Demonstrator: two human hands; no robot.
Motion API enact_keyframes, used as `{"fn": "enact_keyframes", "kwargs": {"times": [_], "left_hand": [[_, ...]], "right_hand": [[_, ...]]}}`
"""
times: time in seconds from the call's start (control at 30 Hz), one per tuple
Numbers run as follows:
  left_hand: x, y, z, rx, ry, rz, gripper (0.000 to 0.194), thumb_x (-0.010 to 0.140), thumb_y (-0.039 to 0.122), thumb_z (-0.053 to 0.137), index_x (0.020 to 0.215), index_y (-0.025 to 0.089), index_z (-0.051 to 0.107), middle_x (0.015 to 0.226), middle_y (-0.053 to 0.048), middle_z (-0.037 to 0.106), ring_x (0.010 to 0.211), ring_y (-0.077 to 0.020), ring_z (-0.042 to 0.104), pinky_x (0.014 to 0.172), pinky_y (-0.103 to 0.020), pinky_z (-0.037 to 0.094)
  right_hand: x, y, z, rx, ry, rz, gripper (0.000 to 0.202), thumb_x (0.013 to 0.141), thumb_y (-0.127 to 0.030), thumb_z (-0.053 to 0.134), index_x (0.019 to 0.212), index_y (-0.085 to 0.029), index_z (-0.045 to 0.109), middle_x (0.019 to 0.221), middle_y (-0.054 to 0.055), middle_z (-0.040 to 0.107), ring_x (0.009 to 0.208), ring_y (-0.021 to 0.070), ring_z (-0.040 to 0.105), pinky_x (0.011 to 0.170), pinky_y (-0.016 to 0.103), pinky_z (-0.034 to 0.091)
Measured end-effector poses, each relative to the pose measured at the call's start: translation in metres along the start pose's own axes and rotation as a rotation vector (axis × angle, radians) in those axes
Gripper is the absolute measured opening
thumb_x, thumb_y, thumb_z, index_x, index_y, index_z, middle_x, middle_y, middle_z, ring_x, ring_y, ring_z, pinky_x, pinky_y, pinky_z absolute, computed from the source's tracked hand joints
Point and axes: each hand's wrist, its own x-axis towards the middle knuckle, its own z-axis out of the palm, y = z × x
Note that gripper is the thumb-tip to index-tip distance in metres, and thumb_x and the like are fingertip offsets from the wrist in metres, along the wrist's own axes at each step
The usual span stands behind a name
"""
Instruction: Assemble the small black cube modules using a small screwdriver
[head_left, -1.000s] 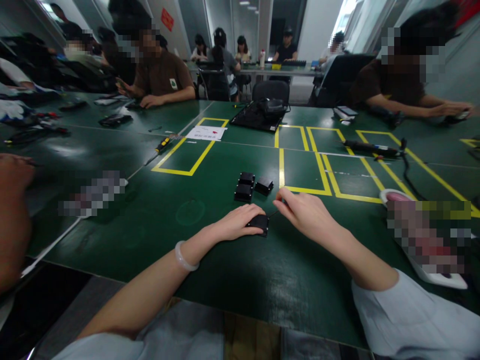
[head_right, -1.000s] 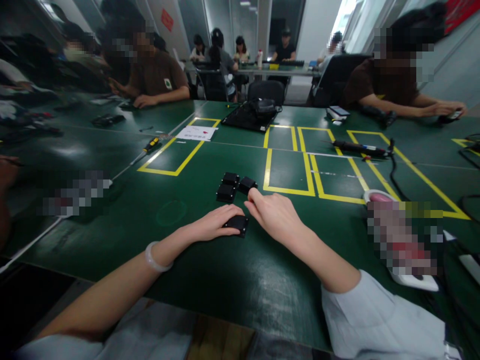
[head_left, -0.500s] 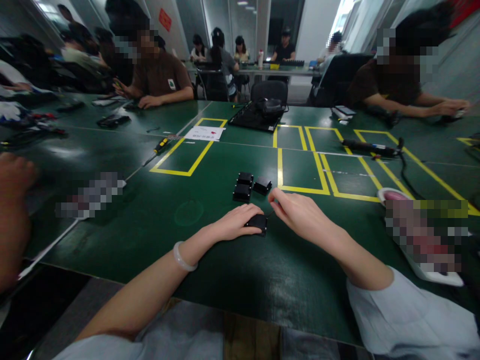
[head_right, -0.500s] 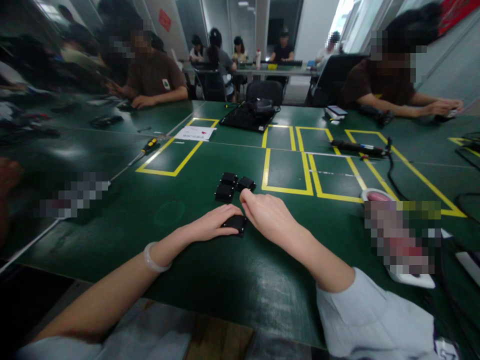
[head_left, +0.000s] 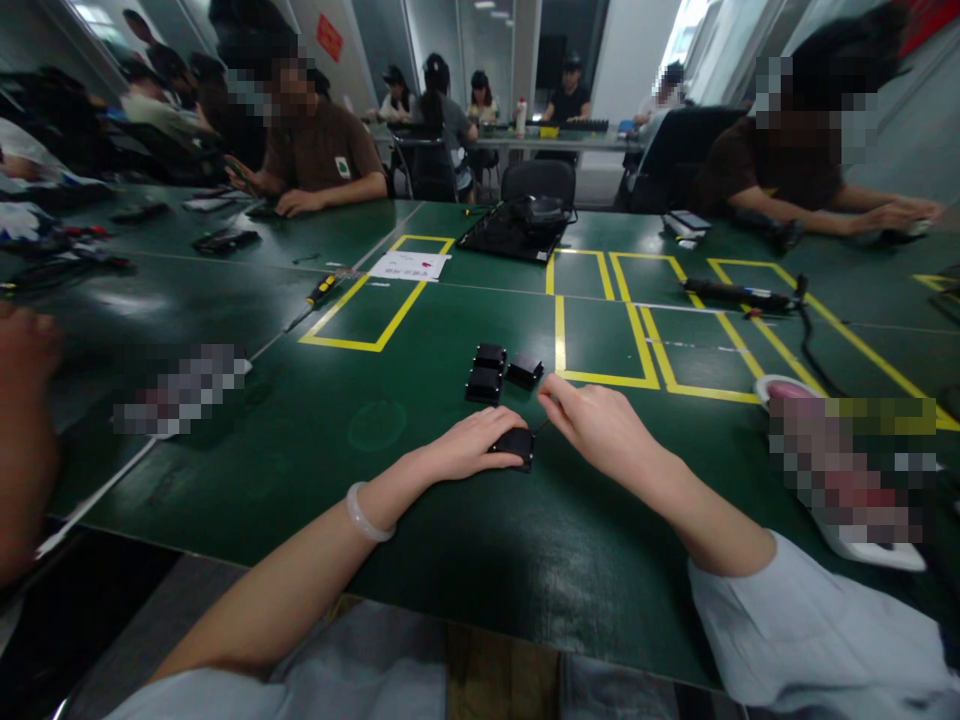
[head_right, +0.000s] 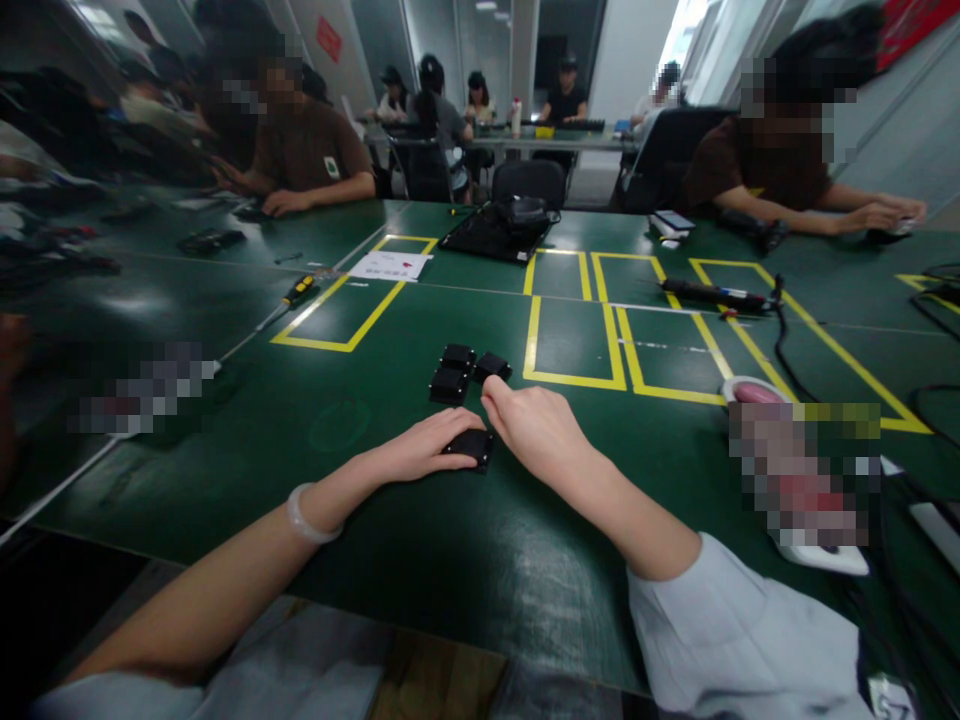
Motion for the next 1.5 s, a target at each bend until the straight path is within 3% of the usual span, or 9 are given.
{"fn": "enact_keyframes", "kwargs": {"times": [0.4, 0.6, 0.97, 1.2, 1.5], "left_hand": [[0.0001, 0.001, -0.0013, -0.002, -0.001, -0.002, 0.042, 0.093, 0.05, 0.055, 0.124, 0.021, 0.052, 0.121, -0.01, 0.057, 0.111, -0.0254, 0.055, 0.098, -0.038, 0.044], [-0.0004, -0.003, 0.0022, -0.005, 0.011, 0.006, 0.044, 0.093, 0.049, 0.055, 0.128, 0.022, 0.05, 0.12, -0.009, 0.058, 0.111, -0.0256, 0.055, 0.098, -0.038, 0.043], [-0.0009, -0.0027, 0.0014, 0.005, 0.005, 0.004, 0.043, 0.093, 0.05, 0.055, 0.126, 0.021, 0.05, 0.122, -0.009, 0.057, 0.111, -0.0254, 0.055, 0.099, -0.038, 0.042], [-0.0015, -0.004, 0.0031, 0.013, 0.008, 0.004, 0.048, 0.093, 0.049, 0.055, 0.132, 0.022, 0.047, 0.124, -0.01, 0.057, 0.114, -0.0264, 0.054, 0.099, -0.039, 0.042], [-0.0003, -0.0015, 0.0007, -0.021, 0.002, 0.001, 0.043, 0.093, 0.05, 0.055, 0.125, 0.022, 0.051, 0.121, -0.01, 0.057, 0.111, -0.0257, 0.055, 0.098, -0.038, 0.043]], "right_hand": [[-0.0012, -0.0025, -0.0007, 0.08, 0.022, -0.045, 0.025, 0.097, -0.024, 0.032, 0.109, -0.018, 0.053, 0.08, 0.005, 0.069, 0.063, 0.0154, 0.059, 0.055, 0.026, 0.024], [-0.0007, -0.0038, -0.0004, -0.024, 0.028, -0.016, 0.031, 0.1, -0.036, 0.03, 0.103, -0.018, 0.055, 0.073, 0.006, 0.068, 0.062, 0.0174, 0.059, 0.054, 0.026, 0.02], [-0.0031, -0.0016, -0.0007, 0.124, 0.029, -0.092, 0.02, 0.098, -0.025, 0.034, 0.109, -0.018, 0.05, 0.085, 0.005, 0.069, 0.067, 0.0165, 0.061, 0.057, 0.026, 0.028], [-0.0004, -0.0035, -0.0016, 0.019, 0.015, -0.064, 0.03, 0.101, -0.037, 0.031, 0.103, -0.018, 0.054, 0.074, 0.005, 0.067, 0.063, 0.0175, 0.059, 0.055, 0.026, 0.023], [-0.002, -0.0009, -0.0009, 0.139, -0.009, -0.078, 0.024, 0.098, -0.025, 0.031, 0.11, -0.016, 0.05, 0.084, 0.007, 0.068, 0.068, 0.0171, 0.061, 0.058, 0.026, 0.028]]}}
